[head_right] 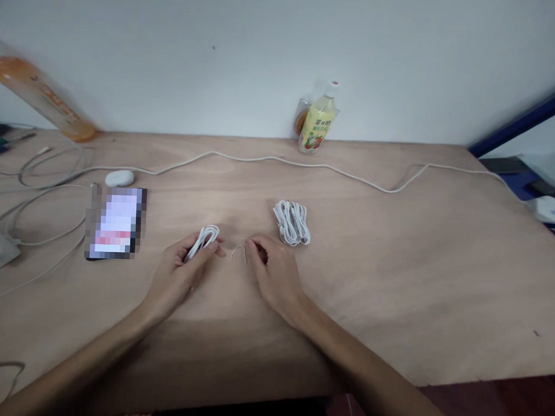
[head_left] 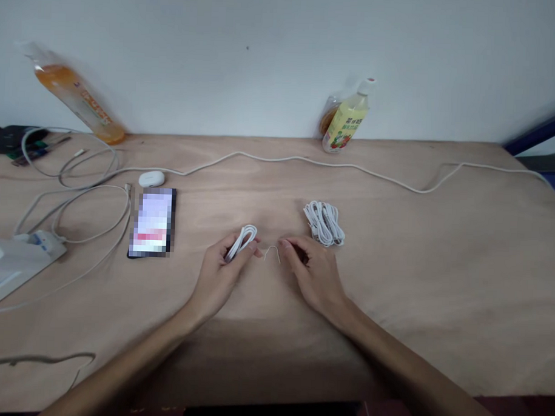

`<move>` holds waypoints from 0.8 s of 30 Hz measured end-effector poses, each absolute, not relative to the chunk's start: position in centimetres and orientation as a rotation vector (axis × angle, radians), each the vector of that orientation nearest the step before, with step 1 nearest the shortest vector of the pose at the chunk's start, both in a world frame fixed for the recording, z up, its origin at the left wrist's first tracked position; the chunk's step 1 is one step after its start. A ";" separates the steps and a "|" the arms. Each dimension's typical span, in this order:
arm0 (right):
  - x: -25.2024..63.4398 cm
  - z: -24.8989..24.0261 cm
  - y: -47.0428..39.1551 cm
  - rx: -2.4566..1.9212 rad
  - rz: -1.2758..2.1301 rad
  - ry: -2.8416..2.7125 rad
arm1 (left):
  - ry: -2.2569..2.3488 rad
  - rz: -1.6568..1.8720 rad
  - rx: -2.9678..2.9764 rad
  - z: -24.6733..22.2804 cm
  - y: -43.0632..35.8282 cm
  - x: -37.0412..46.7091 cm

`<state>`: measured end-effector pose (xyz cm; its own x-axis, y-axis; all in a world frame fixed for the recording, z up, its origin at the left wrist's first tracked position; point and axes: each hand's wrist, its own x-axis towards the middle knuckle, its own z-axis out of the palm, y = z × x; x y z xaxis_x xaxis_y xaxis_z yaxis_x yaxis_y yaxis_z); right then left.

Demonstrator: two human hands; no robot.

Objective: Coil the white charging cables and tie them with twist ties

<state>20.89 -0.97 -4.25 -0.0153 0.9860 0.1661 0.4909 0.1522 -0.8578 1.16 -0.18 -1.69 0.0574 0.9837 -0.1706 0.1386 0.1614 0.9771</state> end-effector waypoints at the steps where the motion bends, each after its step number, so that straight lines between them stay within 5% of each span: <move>1: 20.9 -4.2 -1.0 -1.448 0.780 -1.613 | 1.311 0.976 1.191 -1.7 -0.2 1.1; 16: 20.3 -3.7 -1.9 -1.203 1.003 -1.561 | 0.855 0.844 0.818 -1.4 -0.8 1.7; 24: 20.5 -4.2 -1.8 -1.158 1.238 -1.418 | 0.899 0.759 1.152 -1.1 -0.8 1.1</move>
<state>20.51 -1.84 -4.18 -0.1582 0.9863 0.0460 0.0869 0.0603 -0.9944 1.09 -0.76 -1.10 0.4505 0.8706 -0.1978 -0.0486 0.2451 0.9683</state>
